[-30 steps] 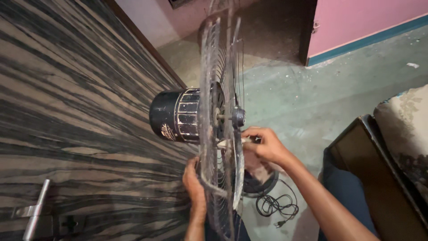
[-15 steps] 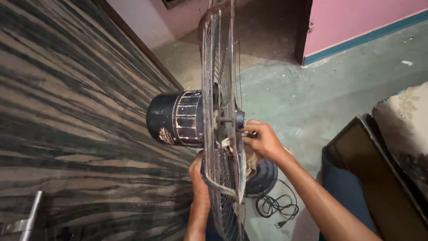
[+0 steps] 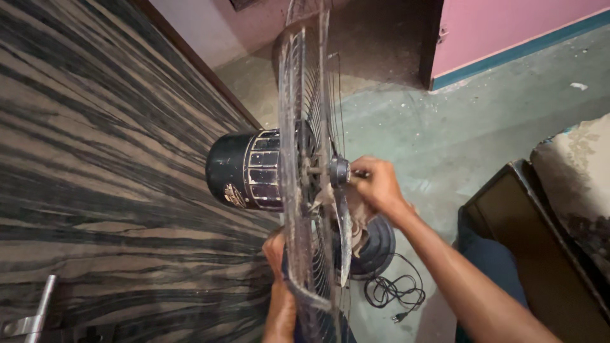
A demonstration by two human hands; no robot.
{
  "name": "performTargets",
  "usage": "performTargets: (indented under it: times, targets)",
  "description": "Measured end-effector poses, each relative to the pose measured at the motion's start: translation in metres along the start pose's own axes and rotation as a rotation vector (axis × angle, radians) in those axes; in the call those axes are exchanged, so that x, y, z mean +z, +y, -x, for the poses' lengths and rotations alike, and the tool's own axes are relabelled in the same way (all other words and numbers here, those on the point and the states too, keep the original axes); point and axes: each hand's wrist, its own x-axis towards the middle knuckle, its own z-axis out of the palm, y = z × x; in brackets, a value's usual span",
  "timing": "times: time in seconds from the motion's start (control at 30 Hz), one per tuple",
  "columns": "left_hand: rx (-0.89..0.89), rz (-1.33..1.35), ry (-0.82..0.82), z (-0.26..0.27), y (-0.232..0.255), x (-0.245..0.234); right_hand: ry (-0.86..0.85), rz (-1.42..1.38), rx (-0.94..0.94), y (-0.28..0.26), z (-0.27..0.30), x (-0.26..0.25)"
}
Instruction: The person wipes the fan motor housing and front grill with a cloth, then reattaches the front grill and secures it by hand. The person also adjusts the fan head orientation.
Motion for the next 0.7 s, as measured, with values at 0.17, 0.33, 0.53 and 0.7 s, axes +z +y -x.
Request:
performTargets:
  times: [0.17, 0.33, 0.53, 0.7]
  targets:
    - [-0.110, -0.056, -0.112, -0.008, -0.010, 0.007, 0.129, -0.098, -0.058, -0.001, -0.002, 0.020]
    - [-0.009, -0.262, -0.074, -0.015, -0.010, -0.016, -0.037, -0.039, -0.122, -0.001, -0.018, 0.014]
    - [-0.143, -0.242, -0.242, -0.016, -0.004, -0.005, 0.172, 0.011, 0.103, 0.004, -0.026, 0.008]
    - [-0.013, -0.384, -0.197, -0.015, -0.010, 0.005, 0.153, 0.021, -0.066, 0.002, -0.022, 0.023]
